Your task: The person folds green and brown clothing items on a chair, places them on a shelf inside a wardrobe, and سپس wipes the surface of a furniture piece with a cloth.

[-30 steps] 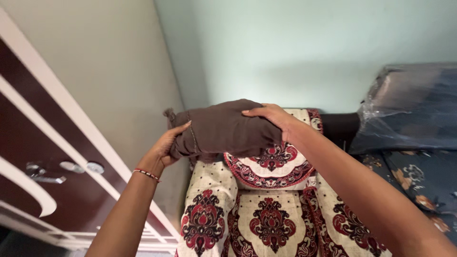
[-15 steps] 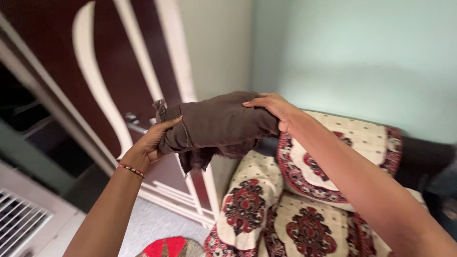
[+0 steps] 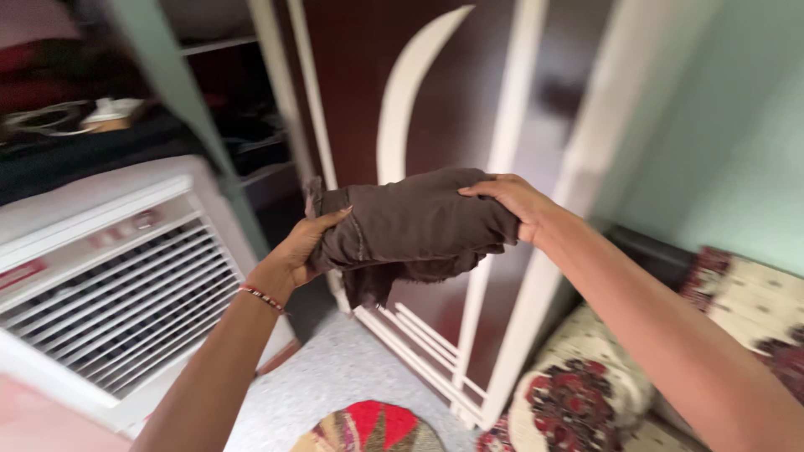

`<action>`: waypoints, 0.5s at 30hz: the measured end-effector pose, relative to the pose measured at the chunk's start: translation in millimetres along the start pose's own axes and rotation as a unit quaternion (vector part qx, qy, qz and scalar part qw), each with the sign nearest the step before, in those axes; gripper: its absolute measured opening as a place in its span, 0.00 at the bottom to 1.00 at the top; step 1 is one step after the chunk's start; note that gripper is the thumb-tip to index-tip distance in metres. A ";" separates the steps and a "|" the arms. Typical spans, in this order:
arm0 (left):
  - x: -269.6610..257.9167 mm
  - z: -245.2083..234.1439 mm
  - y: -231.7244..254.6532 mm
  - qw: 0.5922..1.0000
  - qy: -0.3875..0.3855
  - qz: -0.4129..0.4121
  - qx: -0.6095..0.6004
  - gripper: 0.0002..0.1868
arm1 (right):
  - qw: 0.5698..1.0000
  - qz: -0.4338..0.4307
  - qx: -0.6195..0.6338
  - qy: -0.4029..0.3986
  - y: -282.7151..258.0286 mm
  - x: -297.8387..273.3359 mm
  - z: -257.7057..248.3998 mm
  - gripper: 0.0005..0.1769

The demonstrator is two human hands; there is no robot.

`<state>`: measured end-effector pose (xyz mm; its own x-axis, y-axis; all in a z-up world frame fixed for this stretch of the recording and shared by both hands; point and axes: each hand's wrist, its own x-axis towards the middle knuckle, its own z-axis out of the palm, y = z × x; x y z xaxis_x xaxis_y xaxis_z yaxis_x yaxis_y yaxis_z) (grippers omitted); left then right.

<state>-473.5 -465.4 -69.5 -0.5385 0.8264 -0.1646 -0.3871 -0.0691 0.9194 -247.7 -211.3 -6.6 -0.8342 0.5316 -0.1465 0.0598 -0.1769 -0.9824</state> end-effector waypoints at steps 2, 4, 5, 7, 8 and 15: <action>-12.9 -35.7 12.5 1.000 0.007 0.016 -0.024 0.25 | 1.000 0.008 -0.006 -0.021 2.2 19.4 40.6 0.21; -24.6 -70.3 26.2 0.999 0.032 0.020 -0.033 0.24 | 0.999 0.010 -0.012 -0.044 2.8 38.0 78.9 0.21; -30.2 -86.6 30.6 0.998 0.044 0.020 -0.040 0.23 | 0.998 0.013 -0.008 -0.058 3.4 47.6 96.9 0.21; -37.4 -117.7 40.4 0.995 0.047 0.059 -0.060 0.23 | 0.996 0.018 0.000 -0.085 5.7 67.2 129.8 0.20; -42.2 -134.4 45.8 0.993 0.048 0.078 -0.069 0.23 | 0.995 0.024 0.004 -0.101 8.2 79.4 148.0 0.20; -67.3 -216.3 99.8 0.983 0.133 0.104 -0.071 0.25 | 0.984 0.042 0.015 -0.171 15.1 157.2 249.5 0.15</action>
<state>-637.8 -648.7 -44.0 -0.7859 0.6127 -0.0829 -0.3386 -0.3143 0.8869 -514.7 -337.1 -15.6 -0.9630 0.2049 -0.1749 0.1249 -0.2358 -0.9637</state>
